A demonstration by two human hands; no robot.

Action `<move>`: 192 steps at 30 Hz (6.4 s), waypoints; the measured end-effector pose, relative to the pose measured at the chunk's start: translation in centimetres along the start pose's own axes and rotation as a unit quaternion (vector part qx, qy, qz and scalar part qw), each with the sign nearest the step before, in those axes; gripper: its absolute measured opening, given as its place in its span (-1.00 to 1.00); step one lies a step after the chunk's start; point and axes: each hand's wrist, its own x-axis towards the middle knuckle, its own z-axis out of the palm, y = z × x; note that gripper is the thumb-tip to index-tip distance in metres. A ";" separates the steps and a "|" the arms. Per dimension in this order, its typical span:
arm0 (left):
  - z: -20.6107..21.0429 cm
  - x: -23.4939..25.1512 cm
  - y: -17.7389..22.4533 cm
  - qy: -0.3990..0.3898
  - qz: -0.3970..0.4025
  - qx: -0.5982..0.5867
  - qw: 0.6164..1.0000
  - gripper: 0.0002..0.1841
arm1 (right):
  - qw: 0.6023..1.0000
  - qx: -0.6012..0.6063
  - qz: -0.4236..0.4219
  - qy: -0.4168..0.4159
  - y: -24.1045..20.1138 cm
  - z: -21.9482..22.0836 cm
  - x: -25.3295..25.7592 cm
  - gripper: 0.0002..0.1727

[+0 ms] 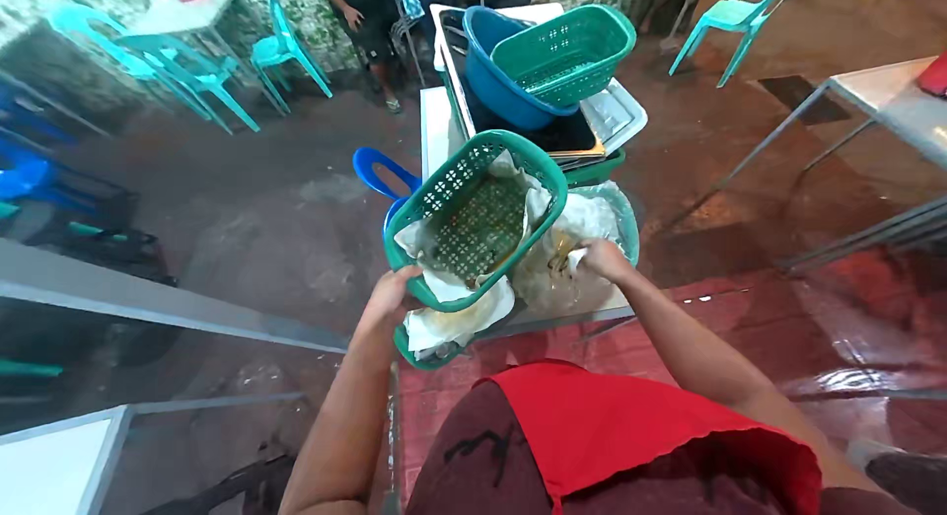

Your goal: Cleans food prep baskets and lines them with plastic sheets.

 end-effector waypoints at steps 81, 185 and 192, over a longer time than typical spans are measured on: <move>-17.8 -9.7 -10.1 0.269 0.017 -0.078 0.960 -0.69 | 0.863 -0.362 -0.232 -0.264 -19.3 20.3 4.3 -0.61; 24.0 1.5 -2.3 -0.309 0.244 0.607 0.690 -0.64 | 0.983 -0.121 -0.063 0.125 -1.8 3.8 -6.9 -0.66; 24.6 1.4 -2.4 -0.276 0.189 0.598 0.728 -0.64 | 0.969 -0.164 -0.082 0.166 -1.7 5.5 -6.6 -0.65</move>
